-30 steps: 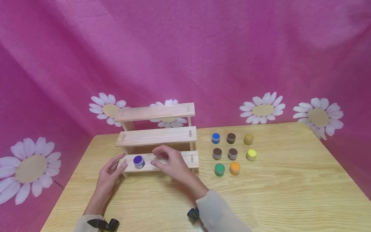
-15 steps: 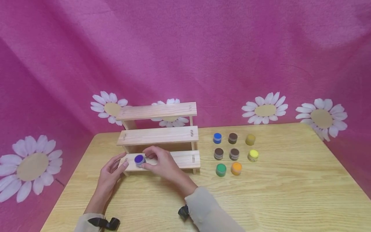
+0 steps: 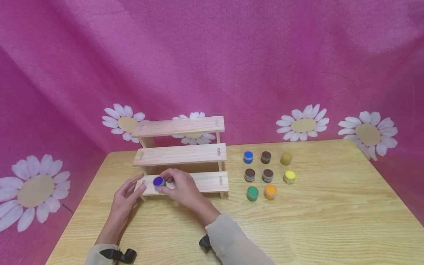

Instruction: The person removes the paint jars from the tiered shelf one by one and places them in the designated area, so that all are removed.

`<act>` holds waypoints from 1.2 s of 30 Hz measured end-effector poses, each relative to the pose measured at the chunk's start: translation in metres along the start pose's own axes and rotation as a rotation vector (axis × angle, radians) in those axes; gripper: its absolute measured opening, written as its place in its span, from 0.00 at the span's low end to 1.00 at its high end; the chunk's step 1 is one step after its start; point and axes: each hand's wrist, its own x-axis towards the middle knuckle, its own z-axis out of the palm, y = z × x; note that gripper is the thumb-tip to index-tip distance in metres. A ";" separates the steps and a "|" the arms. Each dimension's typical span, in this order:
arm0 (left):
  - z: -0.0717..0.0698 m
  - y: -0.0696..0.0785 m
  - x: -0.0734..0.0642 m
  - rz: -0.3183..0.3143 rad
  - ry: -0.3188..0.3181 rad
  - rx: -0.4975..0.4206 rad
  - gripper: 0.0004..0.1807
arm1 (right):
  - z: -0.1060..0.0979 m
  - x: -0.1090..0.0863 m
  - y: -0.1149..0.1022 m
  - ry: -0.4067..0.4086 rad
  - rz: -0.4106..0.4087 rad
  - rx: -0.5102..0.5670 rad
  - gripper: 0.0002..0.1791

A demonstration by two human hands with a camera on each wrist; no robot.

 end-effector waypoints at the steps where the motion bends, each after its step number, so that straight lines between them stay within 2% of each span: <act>1: 0.000 0.000 0.000 -0.002 -0.001 -0.002 0.28 | 0.000 0.000 0.000 0.001 0.003 -0.004 0.17; 9: 0.001 0.002 -0.002 -0.007 0.000 -0.032 0.27 | -0.001 -0.002 0.000 0.011 0.000 0.025 0.16; 16: 0.001 0.002 0.000 0.006 0.005 0.008 0.27 | -0.012 -0.013 0.000 0.015 -0.023 0.097 0.16; 26: 0.001 0.003 -0.001 0.007 0.004 0.000 0.27 | -0.038 -0.037 0.002 0.023 -0.051 0.100 0.16; 36: 0.000 0.003 -0.001 0.001 0.014 0.031 0.27 | -0.075 -0.063 0.006 0.054 -0.020 0.100 0.16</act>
